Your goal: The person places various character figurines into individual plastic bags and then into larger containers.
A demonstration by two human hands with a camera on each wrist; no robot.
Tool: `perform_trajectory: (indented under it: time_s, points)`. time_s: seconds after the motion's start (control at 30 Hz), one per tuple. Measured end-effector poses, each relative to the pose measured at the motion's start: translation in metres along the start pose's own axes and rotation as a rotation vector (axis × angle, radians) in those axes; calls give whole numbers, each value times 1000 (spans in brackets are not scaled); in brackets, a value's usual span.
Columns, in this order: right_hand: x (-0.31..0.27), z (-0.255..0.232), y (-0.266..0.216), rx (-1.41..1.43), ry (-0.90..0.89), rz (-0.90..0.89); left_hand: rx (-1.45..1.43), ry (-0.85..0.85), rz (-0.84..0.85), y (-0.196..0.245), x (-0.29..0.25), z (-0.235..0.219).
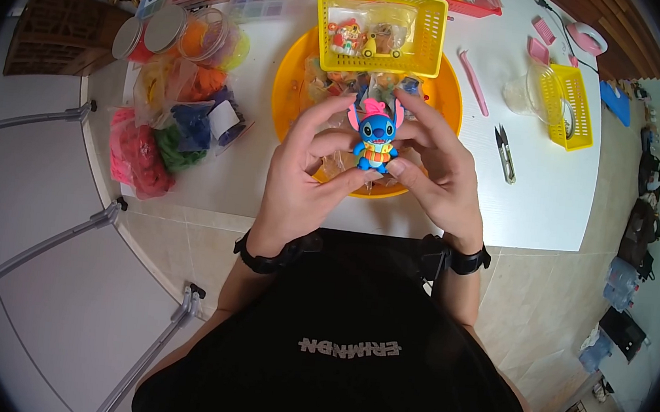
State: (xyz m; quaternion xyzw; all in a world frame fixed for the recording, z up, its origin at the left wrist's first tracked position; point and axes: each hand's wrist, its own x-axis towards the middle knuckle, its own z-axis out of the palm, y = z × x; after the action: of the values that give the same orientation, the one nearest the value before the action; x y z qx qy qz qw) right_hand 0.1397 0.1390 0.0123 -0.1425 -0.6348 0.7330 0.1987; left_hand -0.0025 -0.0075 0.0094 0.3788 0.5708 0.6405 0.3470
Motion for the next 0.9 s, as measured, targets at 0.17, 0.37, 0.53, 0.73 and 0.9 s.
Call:
perform_trajectory:
  time_s: [0.17,0.37,0.53,0.73,0.9]
  points:
    - [0,2,-7,-58,6,12,-7,-7,-8,2,0,1]
    - [1,3,-6,-29,23,-44,41,-11,37,5,6,2]
    - [0,-3,-15,-74,-35,14,-81,71,29,-1,1,14]
    - [0,-3,-14,-68,-25,-9,25,51,106,-4,4,12]
    - [-2,-5,-14,-69,-19,-20,113,26,58,-1,6,-4]
